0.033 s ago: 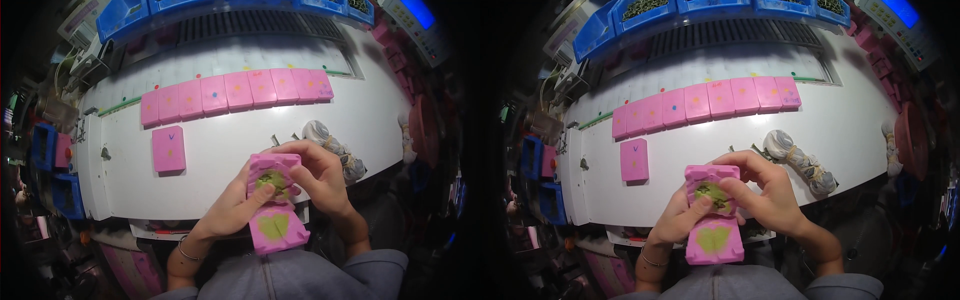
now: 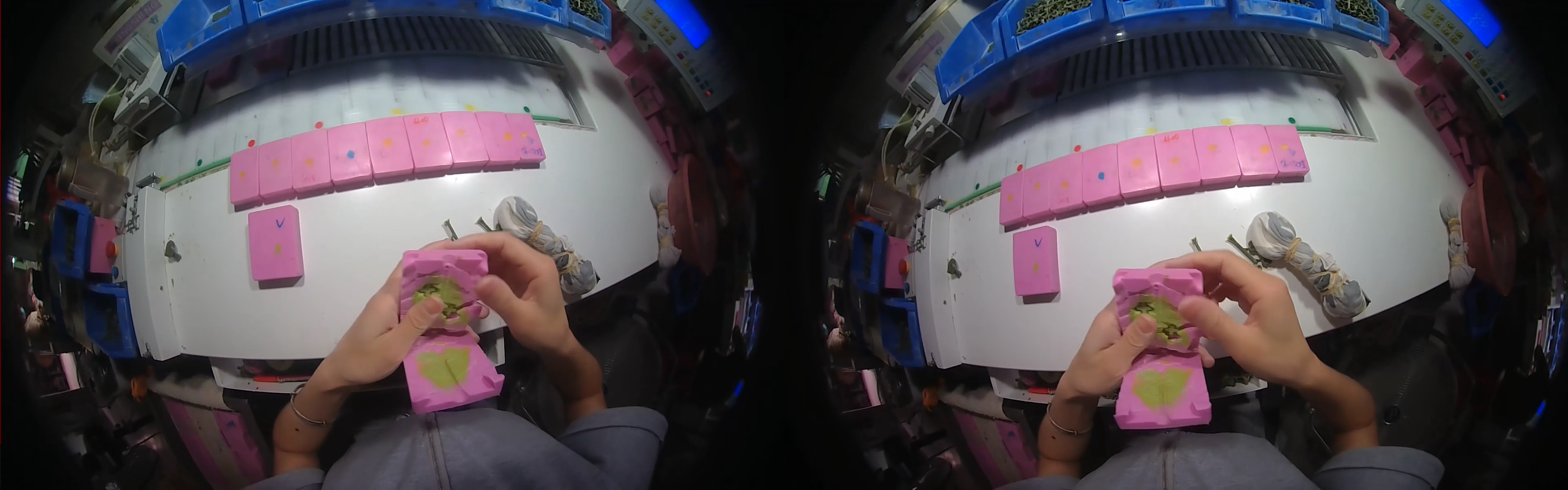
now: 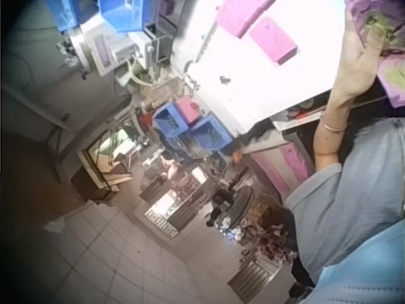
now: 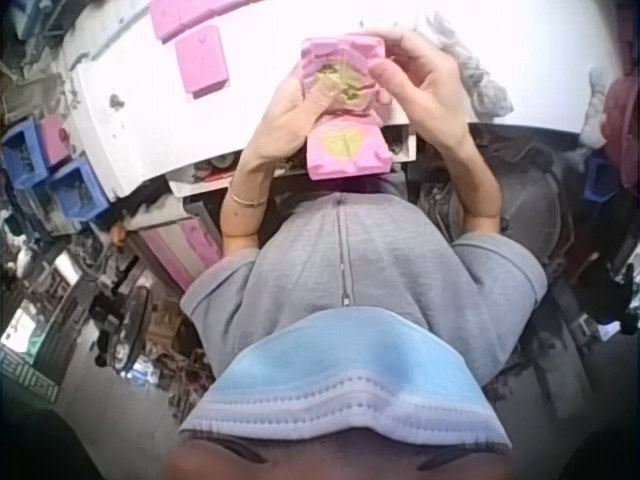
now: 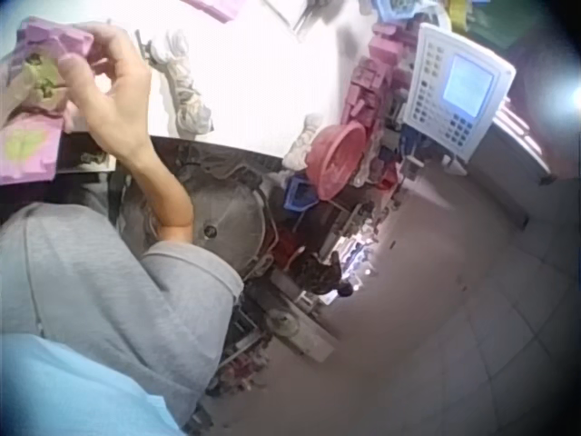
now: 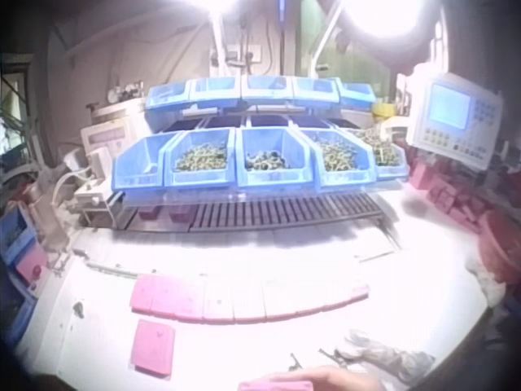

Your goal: The person inserts small metal components and green plastic pieces into pink silicone molds, wipes the surface of the molds with a cloth, and organizes them on a workbench.

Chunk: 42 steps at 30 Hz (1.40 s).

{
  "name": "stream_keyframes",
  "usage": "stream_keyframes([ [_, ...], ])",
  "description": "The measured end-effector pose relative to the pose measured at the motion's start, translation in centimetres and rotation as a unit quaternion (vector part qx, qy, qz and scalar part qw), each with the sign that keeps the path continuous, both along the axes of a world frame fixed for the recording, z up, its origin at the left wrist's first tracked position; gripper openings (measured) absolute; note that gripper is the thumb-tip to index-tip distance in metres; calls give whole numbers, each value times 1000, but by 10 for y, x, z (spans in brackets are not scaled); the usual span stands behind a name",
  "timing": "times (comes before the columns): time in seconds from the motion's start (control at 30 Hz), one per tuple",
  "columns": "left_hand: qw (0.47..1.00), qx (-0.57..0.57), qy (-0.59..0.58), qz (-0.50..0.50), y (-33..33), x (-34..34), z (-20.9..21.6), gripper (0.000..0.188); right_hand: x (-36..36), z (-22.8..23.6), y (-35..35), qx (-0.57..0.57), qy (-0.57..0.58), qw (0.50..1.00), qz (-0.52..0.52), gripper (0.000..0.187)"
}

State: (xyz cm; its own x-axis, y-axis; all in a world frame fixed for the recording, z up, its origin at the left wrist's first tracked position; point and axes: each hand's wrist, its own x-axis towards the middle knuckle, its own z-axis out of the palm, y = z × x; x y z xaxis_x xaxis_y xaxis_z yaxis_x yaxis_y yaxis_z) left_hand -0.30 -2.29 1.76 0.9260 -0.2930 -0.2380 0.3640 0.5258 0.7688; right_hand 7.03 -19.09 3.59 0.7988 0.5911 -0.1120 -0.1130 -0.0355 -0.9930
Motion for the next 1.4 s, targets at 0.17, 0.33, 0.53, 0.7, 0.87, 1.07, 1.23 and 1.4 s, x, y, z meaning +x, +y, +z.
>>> stream_keyframes([
  [0.17, 992, 90, -76, 54, -3, -1, -5, 46, -8, -16, -8, 2, -54, 997, 62, 37],
  [0.33, 989, 101, -67, 82, -6, -2, -6, 43, -17, -19, -2, 9, -56, 998, 35, 36],
  [0.53, 993, 72, -66, 62, -8, -4, -11, 41, -24, -26, -7, -11, -105, 994, 1, 31],
  [0.7, 988, 134, -78, -1, -2, -2, 0, 57, -25, -21, -5, 94, 54, 994, -1, 23],
  [0.87, 984, 147, -105, -11, -3, -5, -7, 64, -17, -16, -10, 105, 156, 980, 57, 24],
  [1.07, 990, 123, -60, -22, 3, -5, -8, 63, -21, -22, -11, 132, 167, 974, 79, 26],
  [1.23, 981, 139, -133, -2, 2, 1, -11, 61, -33, -26, -9, 125, 127, 983, 52, 28],
  [1.4, 995, 66, -71, -35, 3, 3, -7, 60, -38, -23, -11, 102, 59, 992, 44, 30],
])
